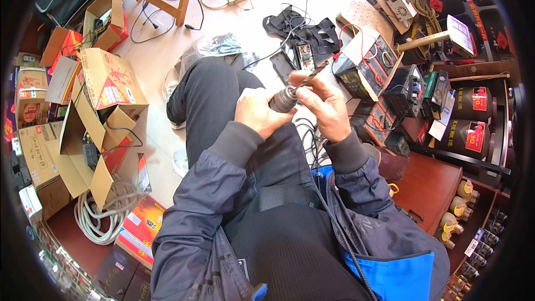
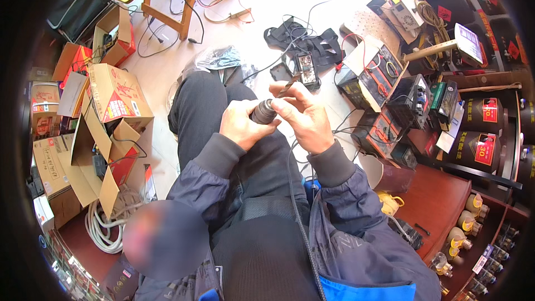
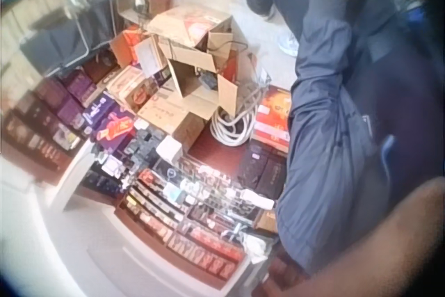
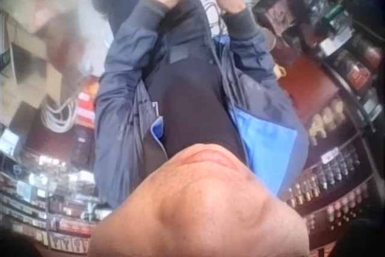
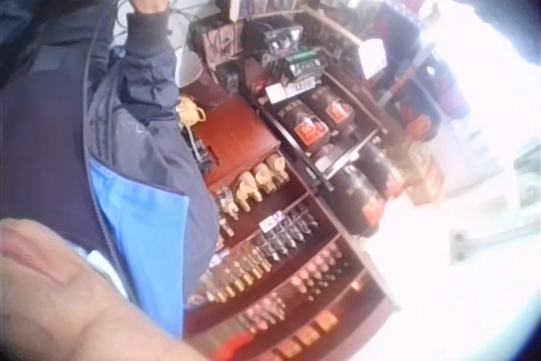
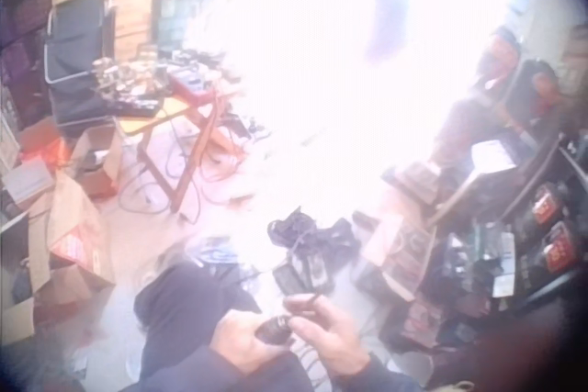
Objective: The person sits on the floor and retrieves a power tool from a plastic bag. They then insert a drill bit into the chuck of a corded drill, tighten it, and test the tool by running it briefly. The person continues to adjust the chuck and test the drill's operation.
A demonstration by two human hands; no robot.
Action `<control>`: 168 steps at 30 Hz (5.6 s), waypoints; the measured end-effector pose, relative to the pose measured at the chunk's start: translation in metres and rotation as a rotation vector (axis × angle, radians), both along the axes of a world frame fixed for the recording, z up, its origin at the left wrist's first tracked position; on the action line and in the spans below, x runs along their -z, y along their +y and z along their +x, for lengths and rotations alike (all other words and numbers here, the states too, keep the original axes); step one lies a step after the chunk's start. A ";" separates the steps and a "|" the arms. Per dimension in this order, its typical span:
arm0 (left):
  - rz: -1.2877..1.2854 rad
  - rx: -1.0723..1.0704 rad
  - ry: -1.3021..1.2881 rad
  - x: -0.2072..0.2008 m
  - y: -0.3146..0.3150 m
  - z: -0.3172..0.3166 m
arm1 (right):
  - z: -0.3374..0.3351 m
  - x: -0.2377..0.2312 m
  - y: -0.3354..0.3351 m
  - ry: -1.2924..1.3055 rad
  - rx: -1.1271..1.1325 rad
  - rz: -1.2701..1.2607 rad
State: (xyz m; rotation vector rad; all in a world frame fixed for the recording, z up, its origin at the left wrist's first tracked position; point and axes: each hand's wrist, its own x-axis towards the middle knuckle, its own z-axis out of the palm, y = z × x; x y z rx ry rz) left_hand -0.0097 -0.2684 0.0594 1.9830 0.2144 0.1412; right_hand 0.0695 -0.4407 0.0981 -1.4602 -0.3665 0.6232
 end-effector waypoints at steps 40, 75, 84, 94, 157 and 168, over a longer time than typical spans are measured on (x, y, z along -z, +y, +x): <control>-0.065 0.003 0.034 0.002 0.006 0.001 | 0.010 0.001 0.003 0.054 -0.260 -0.088; -0.263 0.071 0.046 0.001 0.009 -0.010 | 0.001 0.029 0.006 0.071 -0.205 0.033; -0.502 0.077 0.070 0.002 0.012 -0.010 | 0.019 0.048 0.039 0.312 -0.412 0.275; -0.242 0.080 -0.052 0.007 0.006 -0.008 | -0.001 0.044 0.032 0.405 -0.152 0.302; -0.131 0.065 -0.017 0.020 -0.002 -0.014 | -0.016 0.062 0.040 0.353 0.167 0.282; -0.345 0.144 0.148 -0.001 0.008 -0.011 | 0.017 0.051 0.013 0.374 -0.321 0.212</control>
